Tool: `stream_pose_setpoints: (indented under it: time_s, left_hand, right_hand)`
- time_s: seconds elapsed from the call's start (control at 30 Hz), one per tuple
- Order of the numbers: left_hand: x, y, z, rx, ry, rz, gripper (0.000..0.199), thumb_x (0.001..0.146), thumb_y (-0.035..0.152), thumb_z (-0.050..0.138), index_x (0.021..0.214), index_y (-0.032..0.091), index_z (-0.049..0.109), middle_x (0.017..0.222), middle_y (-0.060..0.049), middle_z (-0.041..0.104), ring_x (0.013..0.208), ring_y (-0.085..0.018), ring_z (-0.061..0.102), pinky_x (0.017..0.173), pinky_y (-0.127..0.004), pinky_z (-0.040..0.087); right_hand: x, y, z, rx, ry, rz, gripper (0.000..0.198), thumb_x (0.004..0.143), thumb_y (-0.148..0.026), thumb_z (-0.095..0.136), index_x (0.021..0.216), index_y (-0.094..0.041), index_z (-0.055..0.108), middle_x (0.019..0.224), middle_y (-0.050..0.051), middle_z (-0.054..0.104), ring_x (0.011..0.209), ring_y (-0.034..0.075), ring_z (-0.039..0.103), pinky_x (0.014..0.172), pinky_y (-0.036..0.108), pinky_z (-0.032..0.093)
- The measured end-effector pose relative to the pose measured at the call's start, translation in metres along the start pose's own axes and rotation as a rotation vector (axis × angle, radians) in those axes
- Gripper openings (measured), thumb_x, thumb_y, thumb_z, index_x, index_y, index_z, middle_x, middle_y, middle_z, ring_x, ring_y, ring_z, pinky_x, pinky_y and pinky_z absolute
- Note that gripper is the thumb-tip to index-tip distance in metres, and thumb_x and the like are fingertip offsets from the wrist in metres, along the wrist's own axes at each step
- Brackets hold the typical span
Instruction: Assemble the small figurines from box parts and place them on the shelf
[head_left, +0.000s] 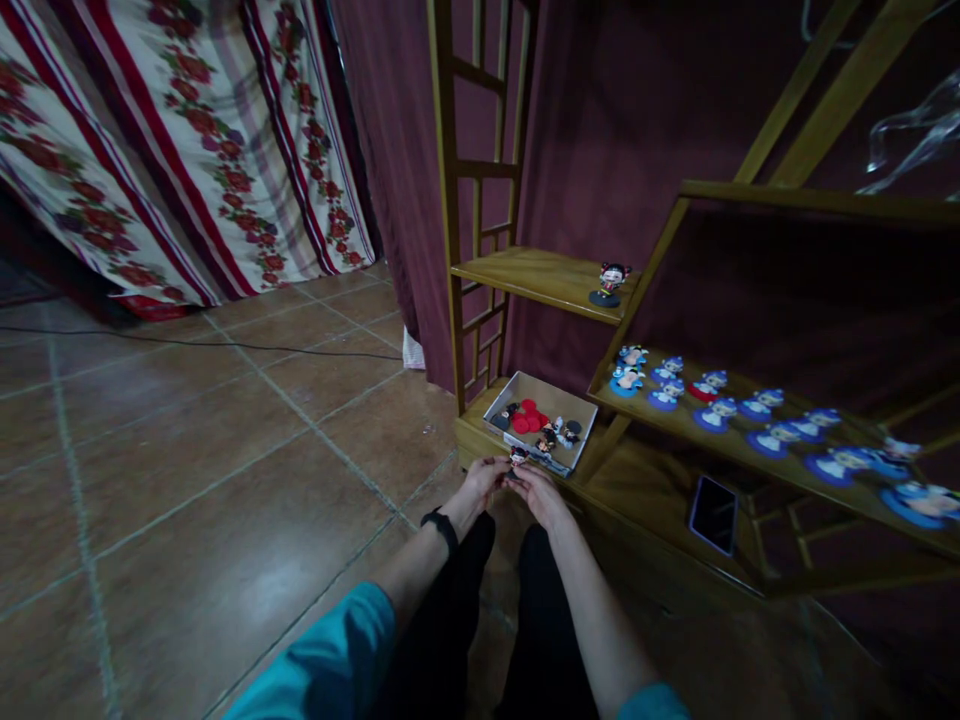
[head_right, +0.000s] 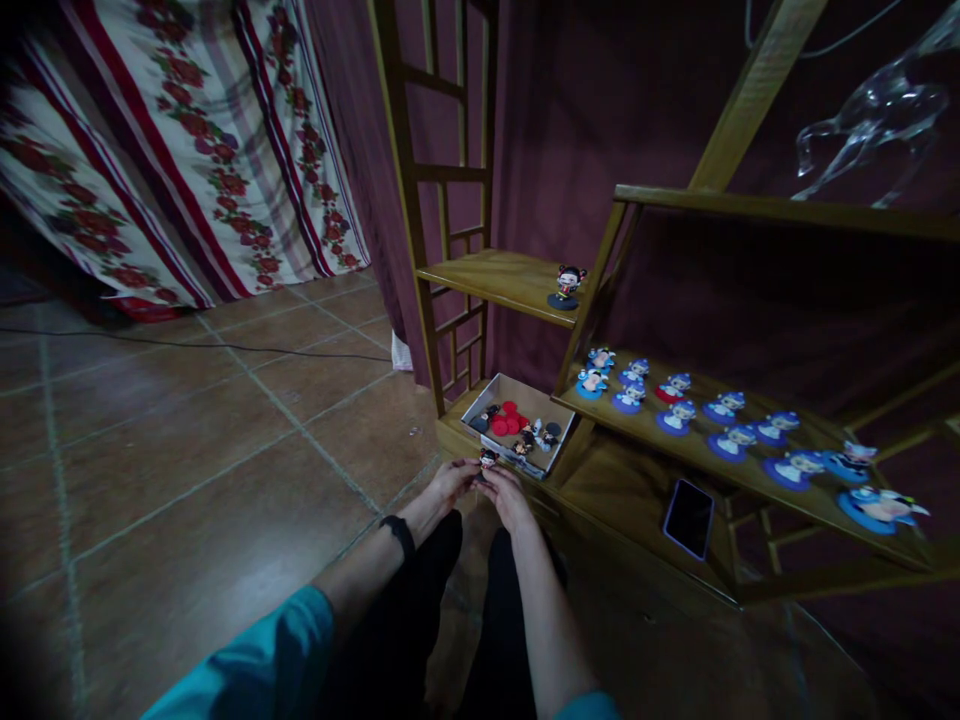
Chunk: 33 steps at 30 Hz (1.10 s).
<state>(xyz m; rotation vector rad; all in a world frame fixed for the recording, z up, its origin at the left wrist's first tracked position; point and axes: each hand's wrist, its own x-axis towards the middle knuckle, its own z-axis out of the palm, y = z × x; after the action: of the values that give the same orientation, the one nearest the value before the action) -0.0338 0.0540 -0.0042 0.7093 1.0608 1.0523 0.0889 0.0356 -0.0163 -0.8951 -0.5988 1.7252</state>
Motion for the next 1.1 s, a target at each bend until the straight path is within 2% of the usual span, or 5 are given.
stream_pose_setpoints:
  time_s: [0.4,0.67,0.9,1.1]
  left_hand:
    - [0.001,-0.004,0.000,0.062,0.011,0.076,0.018,0.054,0.014,0.067,0.070,0.009,0.061,0.052,-0.001,0.058,0.042,-0.007,0.048,0.045,-0.021,0.037]
    - [0.002,-0.005,0.001,-0.010,0.008,0.018,0.016,0.059,0.014,0.064,0.074,0.010,0.060,0.056,-0.003,0.059,0.046,-0.008,0.051,0.047,-0.020,0.039]
    - [0.001,-0.005,0.001,0.003,-0.005,0.022,0.015,0.059,0.014,0.063,0.073,0.010,0.060,0.054,-0.001,0.057,0.044,-0.007,0.050,0.046,-0.020,0.038]
    - [0.001,-0.004,0.000,0.007,0.000,0.030,0.015,0.058,0.013,0.063,0.073,0.010,0.061,0.054,-0.002,0.058,0.043,-0.007,0.049,0.045,-0.020,0.037]
  right_hand:
    - [0.006,0.004,-0.006,-0.018,0.051,-0.006,0.013,0.063,-0.016,0.067,0.075,-0.016,0.062,0.076,0.001,0.068,0.073,0.014,0.064,0.072,0.027,0.052]
    - [0.006,0.006,-0.009,0.007,0.038,-0.015,0.015,0.067,-0.020,0.064,0.081,-0.016,0.063,0.079,0.003,0.069,0.075,0.015,0.065,0.072,0.028,0.052]
    - [0.004,0.007,-0.012,0.027,0.045,-0.044,0.013,0.062,-0.014,0.066,0.074,-0.016,0.062,0.079,0.002,0.069,0.075,0.015,0.065,0.076,0.030,0.051]
    - [0.003,0.008,-0.011,0.012,0.026,-0.051,0.014,0.063,-0.014,0.065,0.077,-0.016,0.063,0.079,0.003,0.069,0.077,0.016,0.065,0.080,0.031,0.050]
